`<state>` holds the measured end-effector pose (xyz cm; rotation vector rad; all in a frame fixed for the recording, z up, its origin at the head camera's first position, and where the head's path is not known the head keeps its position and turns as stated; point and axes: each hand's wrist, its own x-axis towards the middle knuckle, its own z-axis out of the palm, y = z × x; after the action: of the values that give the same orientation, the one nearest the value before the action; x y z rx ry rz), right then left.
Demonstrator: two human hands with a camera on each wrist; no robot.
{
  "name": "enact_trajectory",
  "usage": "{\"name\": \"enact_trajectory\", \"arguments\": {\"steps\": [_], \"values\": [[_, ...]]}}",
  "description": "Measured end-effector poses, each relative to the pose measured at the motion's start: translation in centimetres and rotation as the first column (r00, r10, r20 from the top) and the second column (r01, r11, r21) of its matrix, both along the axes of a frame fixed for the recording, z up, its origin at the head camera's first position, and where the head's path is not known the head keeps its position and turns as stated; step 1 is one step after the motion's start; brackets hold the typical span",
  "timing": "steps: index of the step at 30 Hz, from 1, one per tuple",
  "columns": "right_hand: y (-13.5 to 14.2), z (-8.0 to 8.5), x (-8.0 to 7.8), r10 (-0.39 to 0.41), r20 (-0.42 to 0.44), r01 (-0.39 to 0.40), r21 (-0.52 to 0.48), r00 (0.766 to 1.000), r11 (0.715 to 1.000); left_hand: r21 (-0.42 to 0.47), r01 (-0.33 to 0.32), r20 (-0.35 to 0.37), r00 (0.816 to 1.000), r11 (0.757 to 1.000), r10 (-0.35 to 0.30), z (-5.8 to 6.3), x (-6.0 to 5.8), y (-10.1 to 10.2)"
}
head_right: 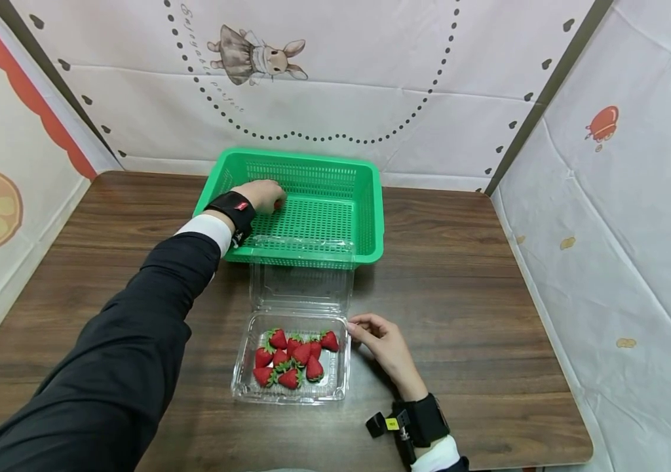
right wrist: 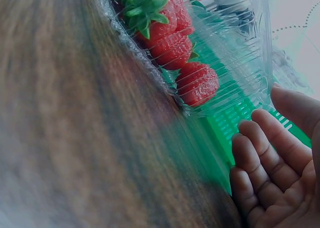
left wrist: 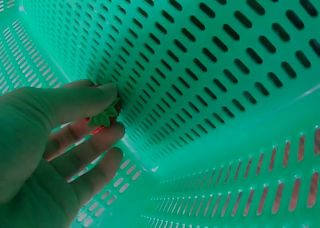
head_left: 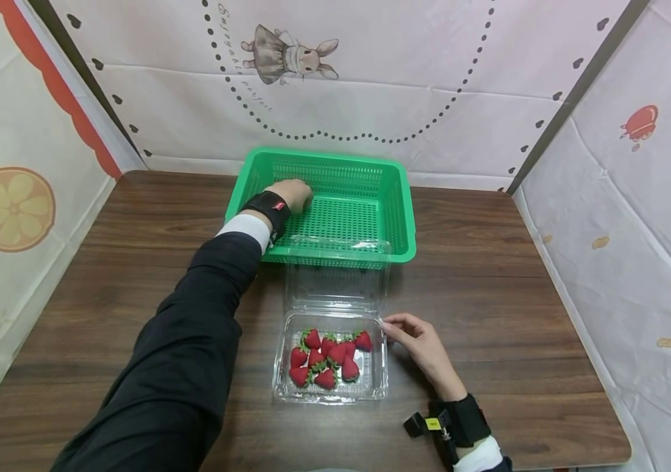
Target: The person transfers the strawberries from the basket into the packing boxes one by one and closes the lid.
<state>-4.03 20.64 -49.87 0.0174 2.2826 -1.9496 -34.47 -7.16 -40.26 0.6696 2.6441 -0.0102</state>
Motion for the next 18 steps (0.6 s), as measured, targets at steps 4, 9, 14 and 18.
{"name": "enact_trajectory", "arguments": {"steps": [4,9,14,18], "values": [[-0.01,0.01,0.06,-0.002,-0.002,0.002,0.001,1.0,1.0,-0.002,-0.004,-0.015,1.0,1.0,0.004,-0.15,0.1,0.1],[0.0,0.12,0.11,-0.002,-0.001,0.002,0.002,1.0,1.0,-0.015,0.001,-0.016,1.0,1.0,-0.001,-0.21,0.1,0.09],[0.02,0.14,0.09,-0.002,-0.002,0.002,0.002,1.0,1.0,-0.018,0.019,-0.018,1.0,1.0,-0.02,-0.13,0.16,-0.04],[0.08,0.08,0.05,-0.003,-0.001,0.003,0.007,1.0,1.0,-0.006,0.026,-0.019,0.999,1.0,-0.026,0.02,0.22,-0.13]]}}
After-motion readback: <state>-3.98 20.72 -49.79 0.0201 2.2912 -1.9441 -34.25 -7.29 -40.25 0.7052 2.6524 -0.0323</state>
